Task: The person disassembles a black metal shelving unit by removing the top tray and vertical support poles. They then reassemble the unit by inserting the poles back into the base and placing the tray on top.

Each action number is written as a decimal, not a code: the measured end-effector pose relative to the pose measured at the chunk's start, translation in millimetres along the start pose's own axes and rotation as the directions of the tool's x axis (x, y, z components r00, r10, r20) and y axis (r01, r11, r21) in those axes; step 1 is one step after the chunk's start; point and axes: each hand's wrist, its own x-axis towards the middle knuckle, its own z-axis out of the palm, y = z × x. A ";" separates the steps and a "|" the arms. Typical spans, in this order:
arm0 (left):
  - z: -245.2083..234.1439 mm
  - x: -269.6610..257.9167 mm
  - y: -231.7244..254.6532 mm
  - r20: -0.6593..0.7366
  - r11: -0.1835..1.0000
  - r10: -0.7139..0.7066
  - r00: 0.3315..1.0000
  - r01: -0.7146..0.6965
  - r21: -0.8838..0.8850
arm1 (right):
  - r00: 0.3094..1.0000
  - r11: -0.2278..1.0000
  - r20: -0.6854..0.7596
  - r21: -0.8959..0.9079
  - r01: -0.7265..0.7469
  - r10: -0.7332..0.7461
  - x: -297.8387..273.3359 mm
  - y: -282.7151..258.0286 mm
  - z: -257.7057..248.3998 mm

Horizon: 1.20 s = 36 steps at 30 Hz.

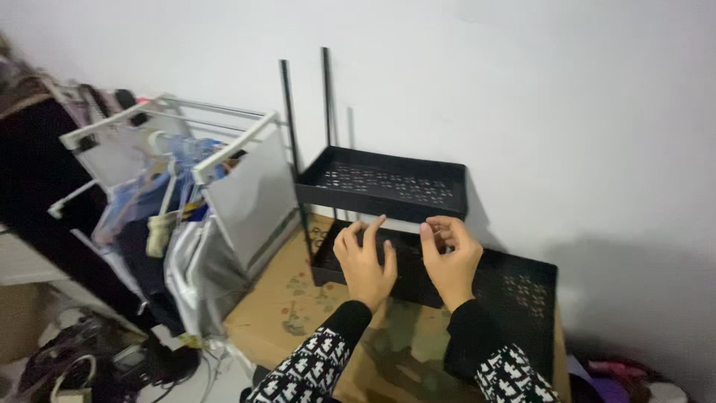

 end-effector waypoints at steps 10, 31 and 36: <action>-51.9 69.0 -59.2 -0.220 0.975 -0.221 0.950 0.211 -0.070 | 0.963 0.964 0.029 -0.008 0.267 -0.267 24.4 -71.1 65.5; -48.4 122.0 -159.9 0.187 0.846 -0.248 0.951 0.306 -0.437 | 0.818 0.980 0.560 0.055 -0.193 0.130 78.0 -60.3 215.7; -31.6 117.5 -188.3 0.073 0.861 -0.214 0.974 0.224 -0.456 | 0.818 0.986 0.552 -0.052 -0.157 0.159 79.8 -46.8 233.9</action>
